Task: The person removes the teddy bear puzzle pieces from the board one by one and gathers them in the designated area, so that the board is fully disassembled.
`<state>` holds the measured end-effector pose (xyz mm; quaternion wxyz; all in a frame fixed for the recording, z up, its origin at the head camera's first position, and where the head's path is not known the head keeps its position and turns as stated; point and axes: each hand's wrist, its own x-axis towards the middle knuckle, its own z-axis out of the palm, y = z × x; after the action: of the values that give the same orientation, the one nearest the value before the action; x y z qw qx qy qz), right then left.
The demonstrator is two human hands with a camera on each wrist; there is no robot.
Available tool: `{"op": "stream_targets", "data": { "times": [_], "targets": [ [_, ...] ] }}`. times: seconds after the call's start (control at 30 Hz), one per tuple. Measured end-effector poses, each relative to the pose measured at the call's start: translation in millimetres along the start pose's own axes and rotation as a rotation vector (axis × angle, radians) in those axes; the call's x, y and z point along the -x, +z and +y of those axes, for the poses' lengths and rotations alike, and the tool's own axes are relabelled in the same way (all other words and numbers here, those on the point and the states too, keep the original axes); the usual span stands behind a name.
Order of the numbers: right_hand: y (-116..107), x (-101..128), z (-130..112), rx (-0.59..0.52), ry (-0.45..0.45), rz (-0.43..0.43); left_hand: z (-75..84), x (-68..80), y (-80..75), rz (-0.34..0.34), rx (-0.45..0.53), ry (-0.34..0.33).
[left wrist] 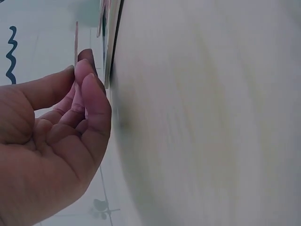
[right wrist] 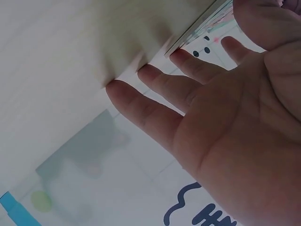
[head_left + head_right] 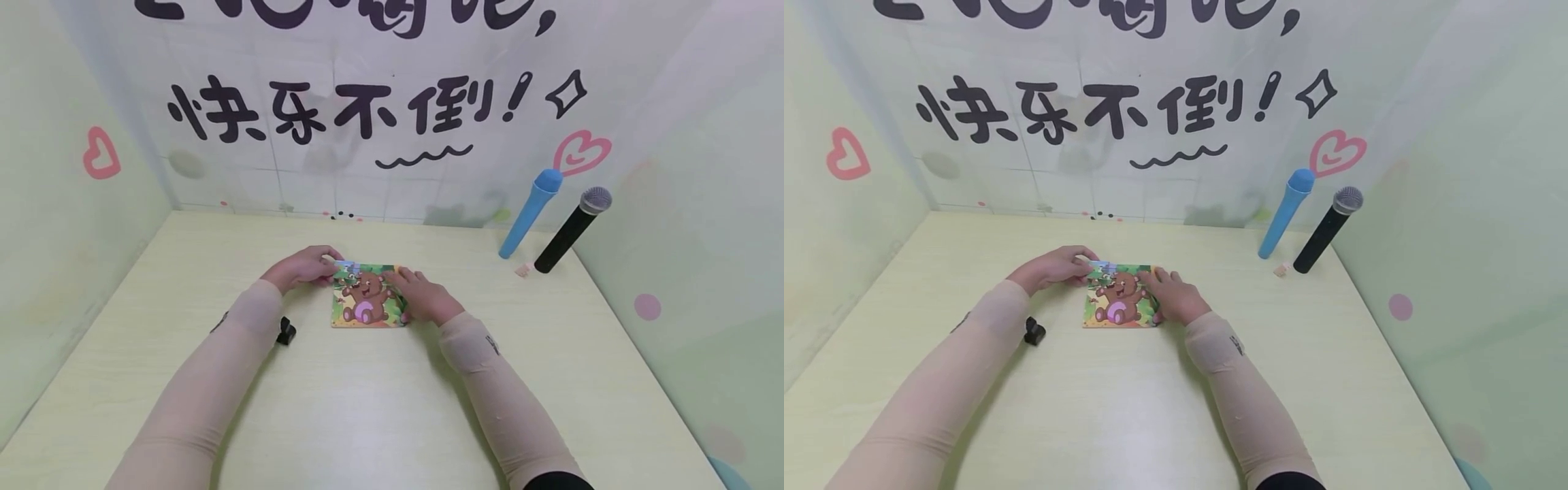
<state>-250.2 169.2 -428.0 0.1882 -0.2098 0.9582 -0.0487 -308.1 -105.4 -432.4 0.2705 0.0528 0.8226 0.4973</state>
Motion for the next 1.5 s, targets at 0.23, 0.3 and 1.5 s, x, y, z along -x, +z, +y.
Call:
{"op": "stream_targets", "data": {
  "times": [0.23, 0.3, 1.5],
  "targets": [
    [-1, -1, 4, 0.031, 0.030, -0.024, -3.0, 5.6, -9.0, 0.010, -0.002, 0.010],
    [-1, -1, 5, 0.038, 0.040, -0.030, -4.2, 7.6, -11.6, 0.014, -0.001, 0.015],
    [2, 4, 0, 0.045, 0.036, -0.019, -19.2, 36.4, -50.9, 0.107, -0.044, -0.016]
  ]
}}
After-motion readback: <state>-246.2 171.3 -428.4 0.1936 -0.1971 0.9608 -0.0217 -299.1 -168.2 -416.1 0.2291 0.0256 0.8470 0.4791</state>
